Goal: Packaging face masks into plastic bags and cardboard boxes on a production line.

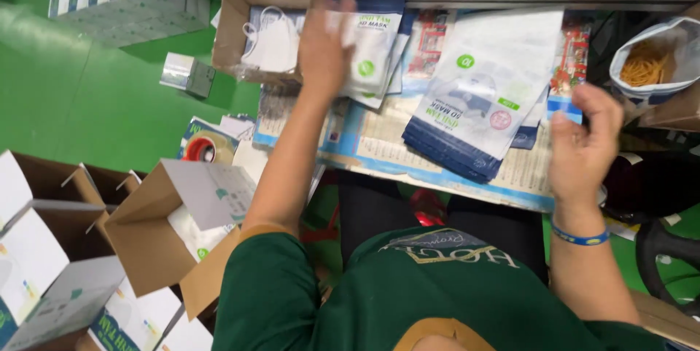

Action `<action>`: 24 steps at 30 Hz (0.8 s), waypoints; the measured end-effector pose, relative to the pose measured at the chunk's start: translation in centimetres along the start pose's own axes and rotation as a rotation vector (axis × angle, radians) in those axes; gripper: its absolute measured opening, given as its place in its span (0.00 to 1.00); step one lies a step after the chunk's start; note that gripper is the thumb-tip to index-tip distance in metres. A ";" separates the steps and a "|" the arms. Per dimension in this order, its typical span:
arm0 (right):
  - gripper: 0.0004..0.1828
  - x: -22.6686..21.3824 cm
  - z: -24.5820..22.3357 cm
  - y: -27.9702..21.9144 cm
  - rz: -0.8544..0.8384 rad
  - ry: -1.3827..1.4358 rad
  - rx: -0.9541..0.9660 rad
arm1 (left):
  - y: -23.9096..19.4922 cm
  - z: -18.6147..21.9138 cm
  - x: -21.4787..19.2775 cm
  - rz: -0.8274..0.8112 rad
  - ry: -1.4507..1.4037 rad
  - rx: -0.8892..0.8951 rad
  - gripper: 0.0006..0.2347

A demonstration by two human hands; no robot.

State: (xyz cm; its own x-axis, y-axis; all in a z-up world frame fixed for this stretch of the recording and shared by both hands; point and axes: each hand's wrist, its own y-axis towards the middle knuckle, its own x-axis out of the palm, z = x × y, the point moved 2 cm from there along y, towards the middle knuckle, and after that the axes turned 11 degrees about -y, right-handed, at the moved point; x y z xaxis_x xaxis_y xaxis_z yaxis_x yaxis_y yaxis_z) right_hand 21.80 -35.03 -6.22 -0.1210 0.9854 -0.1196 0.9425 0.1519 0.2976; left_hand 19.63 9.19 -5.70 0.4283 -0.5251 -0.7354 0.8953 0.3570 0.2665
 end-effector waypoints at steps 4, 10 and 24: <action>0.24 0.7 5.5 -3.1 -0.003 -0.460 -0.043 | -0.9 -6.3 5.0 -0.024 0.327 0.326 0.27; 0.28 2.0 4.5 -3.0 -0.002 -0.533 -0.049 | 9.9 7.6 3.6 0.124 0.076 0.299 0.22; 0.26 2.2 4.3 -1.7 0.004 -0.554 -0.002 | 32.2 18.0 22.4 -0.117 -0.022 -0.260 0.37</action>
State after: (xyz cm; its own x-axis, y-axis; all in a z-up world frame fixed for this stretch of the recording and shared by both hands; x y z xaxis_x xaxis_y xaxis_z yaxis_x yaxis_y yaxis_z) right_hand 21.28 -33.47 -11.06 0.0651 0.7980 -0.5991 0.9419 0.1491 0.3010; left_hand 60.31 -4.99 -2.41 0.3291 -0.5900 -0.7373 0.8783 0.4781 0.0095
